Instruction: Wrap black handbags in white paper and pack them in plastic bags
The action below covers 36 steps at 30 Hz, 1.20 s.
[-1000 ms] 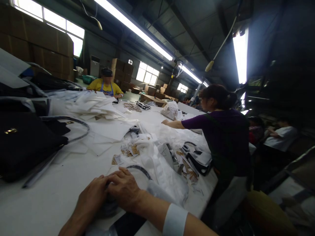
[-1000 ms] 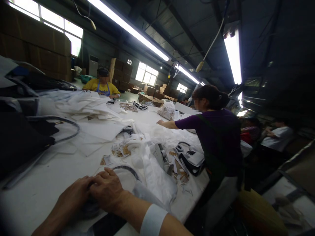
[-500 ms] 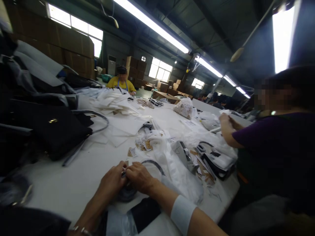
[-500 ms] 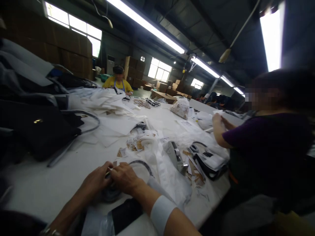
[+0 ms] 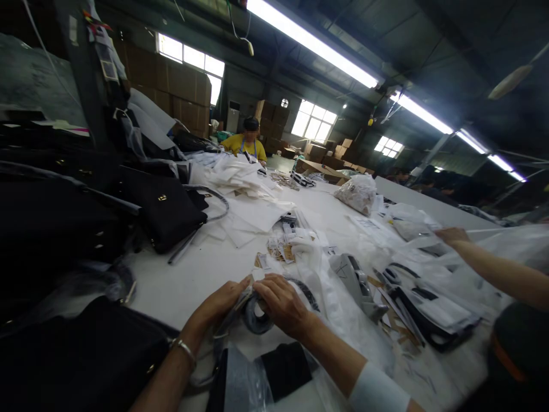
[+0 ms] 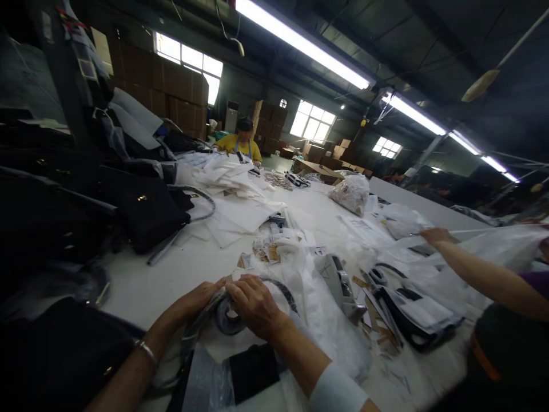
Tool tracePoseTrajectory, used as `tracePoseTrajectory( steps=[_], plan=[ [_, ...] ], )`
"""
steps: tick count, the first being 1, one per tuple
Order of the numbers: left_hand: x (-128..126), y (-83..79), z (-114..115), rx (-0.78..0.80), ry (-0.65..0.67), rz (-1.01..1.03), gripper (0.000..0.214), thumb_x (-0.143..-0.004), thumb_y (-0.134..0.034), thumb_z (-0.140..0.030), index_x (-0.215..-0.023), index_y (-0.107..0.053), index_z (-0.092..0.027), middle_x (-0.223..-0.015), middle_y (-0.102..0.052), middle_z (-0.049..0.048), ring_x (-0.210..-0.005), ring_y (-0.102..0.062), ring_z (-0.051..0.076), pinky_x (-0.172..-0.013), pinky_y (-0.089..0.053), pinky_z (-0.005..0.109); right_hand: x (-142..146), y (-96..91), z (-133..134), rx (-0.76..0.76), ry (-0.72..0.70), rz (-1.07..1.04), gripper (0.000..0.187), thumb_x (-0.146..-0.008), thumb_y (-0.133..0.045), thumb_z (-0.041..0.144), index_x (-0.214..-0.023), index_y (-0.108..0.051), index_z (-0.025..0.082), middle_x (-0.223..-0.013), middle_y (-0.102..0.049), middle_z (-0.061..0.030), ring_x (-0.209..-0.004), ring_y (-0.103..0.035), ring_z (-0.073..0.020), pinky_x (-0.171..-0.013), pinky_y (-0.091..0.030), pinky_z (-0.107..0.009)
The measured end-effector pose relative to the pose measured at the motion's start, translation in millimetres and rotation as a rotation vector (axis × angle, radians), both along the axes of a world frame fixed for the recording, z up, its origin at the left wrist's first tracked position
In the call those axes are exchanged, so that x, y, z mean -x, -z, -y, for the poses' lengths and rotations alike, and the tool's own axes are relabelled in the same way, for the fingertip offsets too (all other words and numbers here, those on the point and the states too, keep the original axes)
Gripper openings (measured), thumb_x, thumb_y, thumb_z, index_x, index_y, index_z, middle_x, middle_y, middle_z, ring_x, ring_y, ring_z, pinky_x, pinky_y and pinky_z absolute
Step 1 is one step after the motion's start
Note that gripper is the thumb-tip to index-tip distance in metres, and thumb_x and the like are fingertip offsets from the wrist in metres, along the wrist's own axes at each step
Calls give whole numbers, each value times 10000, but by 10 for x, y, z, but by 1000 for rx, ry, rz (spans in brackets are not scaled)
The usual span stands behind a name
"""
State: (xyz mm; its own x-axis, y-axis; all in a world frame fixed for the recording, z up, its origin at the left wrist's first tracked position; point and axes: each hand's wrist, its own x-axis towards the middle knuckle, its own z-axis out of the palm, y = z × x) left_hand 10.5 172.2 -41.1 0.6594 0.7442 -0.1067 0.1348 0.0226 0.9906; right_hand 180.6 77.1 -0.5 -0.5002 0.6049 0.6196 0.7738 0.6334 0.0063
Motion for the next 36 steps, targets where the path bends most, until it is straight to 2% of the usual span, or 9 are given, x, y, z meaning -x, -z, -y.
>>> tracePoseTrajectory(
  steps=[3,6,11,14,18,24,30,36],
  plan=[
    [-48,-35,47,106,83,80,490,-761,-551,-643,-718,-653,-166,-676,-635,37,-709,-564,199,-708,-475,326,31,-35,22,4,-20,18,215,-972,-483,130,-1174,-547,165,-1008,-686,-96,-983,-618,-217,-936,-513,-402],
    [-77,-68,97,187,92,134,472,-704,-623,-624,-702,-635,-153,-669,-610,36,-643,-536,175,-635,-450,295,36,-43,48,0,-49,28,243,-972,-503,115,-1203,-559,167,-1053,-694,-96,-1030,-619,-212,-955,-513,-403],
    [-107,-77,103,222,23,160,354,-684,-663,-503,-637,-597,-158,-618,-568,11,-564,-490,139,-542,-371,256,-24,-53,87,7,-68,23,306,-987,-477,99,-1274,-558,167,-1147,-693,-104,-1128,-612,-208,-984,-524,-387],
    [-128,-65,76,223,-46,154,297,-645,-677,-438,-617,-539,-177,-559,-502,-38,-507,-429,109,-504,-315,239,-77,-49,97,-12,-89,6,291,-996,-450,91,-1242,-588,160,-1155,-696,-100,-1137,-622,-201,-989,-529,-363],
    [-175,-64,100,219,-69,173,258,-607,-686,-379,-652,-531,-178,-581,-510,-55,-529,-447,102,-535,-342,230,-109,-31,101,-13,-65,-9,225,-984,-490,105,-1137,-635,183,-1067,-718,-78,-1063,-646,-186,-965,-527,-359],
    [-238,-1,166,261,-44,160,321,-631,-675,-457,-709,-591,-157,-614,-573,-20,-559,-515,132,-556,-387,254,-90,17,81,50,-44,40,146,-975,-492,106,-983,-616,182,-902,-706,-54,-909,-647,-169,-850,-509,-317],
    [-242,136,126,263,-52,141,359,-628,-688,-487,-624,-525,-167,-569,-515,-45,-536,-449,112,-538,-335,246,-90,106,39,76,7,25,238,-1005,-407,142,-828,-559,188,-732,-635,-28,-697,-589,-155,-767,-461,-305],
    [-212,142,114,258,-35,107,330,-617,-688,-453,-688,-563,-156,-592,-515,-47,-558,-433,115,-565,-341,253,-75,132,15,45,12,34,278,-1004,-335,120,-833,-545,185,-711,-602,-26,-669,-546,-162,-778,-436,-317]
  ],
)
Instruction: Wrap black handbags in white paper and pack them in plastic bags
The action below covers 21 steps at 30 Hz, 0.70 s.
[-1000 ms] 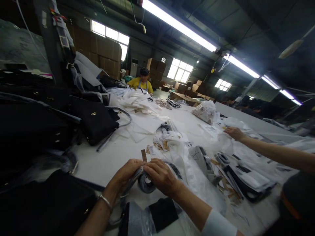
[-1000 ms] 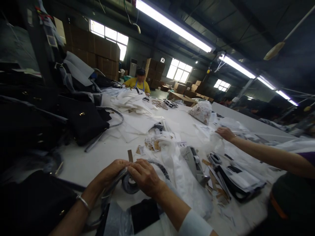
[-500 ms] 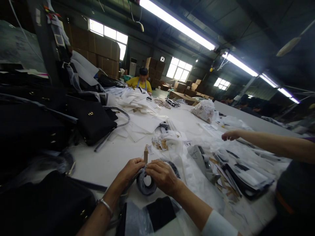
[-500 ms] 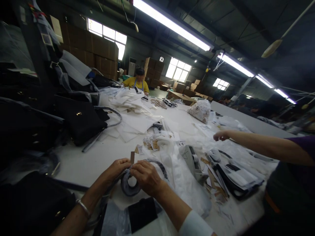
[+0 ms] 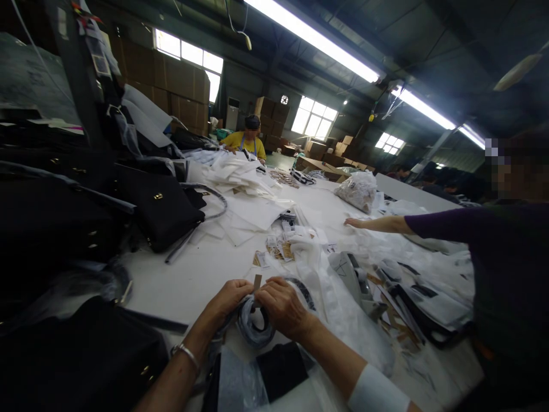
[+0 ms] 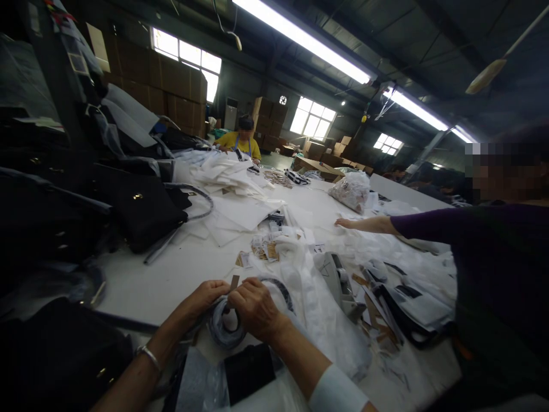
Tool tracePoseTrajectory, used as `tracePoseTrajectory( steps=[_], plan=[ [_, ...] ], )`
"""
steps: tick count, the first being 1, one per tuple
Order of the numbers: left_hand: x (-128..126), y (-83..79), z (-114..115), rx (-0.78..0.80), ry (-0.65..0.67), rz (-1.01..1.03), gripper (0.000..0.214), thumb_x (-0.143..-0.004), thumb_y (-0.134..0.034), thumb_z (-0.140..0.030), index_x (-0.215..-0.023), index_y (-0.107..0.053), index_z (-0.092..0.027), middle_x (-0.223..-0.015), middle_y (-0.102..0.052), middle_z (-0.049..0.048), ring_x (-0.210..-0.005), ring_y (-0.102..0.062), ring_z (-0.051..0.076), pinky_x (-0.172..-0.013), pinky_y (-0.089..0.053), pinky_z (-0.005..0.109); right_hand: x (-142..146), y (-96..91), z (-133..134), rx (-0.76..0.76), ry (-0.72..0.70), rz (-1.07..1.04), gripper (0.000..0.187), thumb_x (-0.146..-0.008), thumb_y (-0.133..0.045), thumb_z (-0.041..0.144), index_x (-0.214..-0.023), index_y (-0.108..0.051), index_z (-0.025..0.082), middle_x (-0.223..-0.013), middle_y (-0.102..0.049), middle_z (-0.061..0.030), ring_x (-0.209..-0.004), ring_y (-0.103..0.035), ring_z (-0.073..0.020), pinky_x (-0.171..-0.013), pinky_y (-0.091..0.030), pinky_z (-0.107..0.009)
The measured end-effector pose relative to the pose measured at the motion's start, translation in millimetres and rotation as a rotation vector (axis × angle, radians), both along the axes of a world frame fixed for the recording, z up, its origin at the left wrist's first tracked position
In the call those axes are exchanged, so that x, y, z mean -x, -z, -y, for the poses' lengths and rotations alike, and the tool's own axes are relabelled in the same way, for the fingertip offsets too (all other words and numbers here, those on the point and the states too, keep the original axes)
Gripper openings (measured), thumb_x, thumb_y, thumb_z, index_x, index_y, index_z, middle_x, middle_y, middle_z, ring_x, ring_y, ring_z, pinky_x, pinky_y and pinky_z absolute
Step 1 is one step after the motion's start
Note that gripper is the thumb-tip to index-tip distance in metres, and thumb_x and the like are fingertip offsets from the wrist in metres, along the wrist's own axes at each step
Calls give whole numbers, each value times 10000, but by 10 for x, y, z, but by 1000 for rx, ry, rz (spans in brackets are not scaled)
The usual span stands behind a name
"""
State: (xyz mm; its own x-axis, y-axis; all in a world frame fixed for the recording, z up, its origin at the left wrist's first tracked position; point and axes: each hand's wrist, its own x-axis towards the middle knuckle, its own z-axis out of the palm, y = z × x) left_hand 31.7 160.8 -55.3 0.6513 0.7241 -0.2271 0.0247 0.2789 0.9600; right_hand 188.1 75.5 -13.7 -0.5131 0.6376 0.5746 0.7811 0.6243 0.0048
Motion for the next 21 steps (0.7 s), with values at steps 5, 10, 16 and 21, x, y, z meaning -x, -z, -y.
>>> tracePoseTrajectory(
  steps=[5,10,16,21],
  plan=[
    [11,-4,4,-53,17,-41,350,-580,-721,-458,-644,-561,-154,-575,-473,-56,-562,-384,105,-547,-298,241,8,45,-2,0,53,-32,285,-987,-366,138,-775,-551,189,-656,-569,-18,-629,-511,-169,-701,-401,-310],
    [-12,20,-14,-155,-19,-94,368,-580,-690,-497,-613,-538,-164,-554,-441,-58,-557,-351,105,-542,-268,245,53,14,6,202,183,-237,132,-881,-584,150,-762,-632,181,-714,-646,-18,-712,-578,-166,-759,-401,-300],
    [-43,-75,24,-334,-94,-217,295,-631,-613,-464,-613,-574,-172,-566,-505,-35,-596,-433,141,-562,-292,257,17,-79,-99,825,514,-667,54,-700,-733,131,-705,-703,175,-648,-631,44,-626,-545,-108,-588,-366,-208],
    [-57,-146,85,-441,-118,-332,202,-653,-552,-371,-633,-611,-179,-593,-576,-13,-640,-504,170,-585,-319,264,-132,-20,-299,1028,540,-679,110,-613,-793,151,-634,-684,148,-506,-530,76,-486,-425,-73,-468,-283,-199]
  ],
)
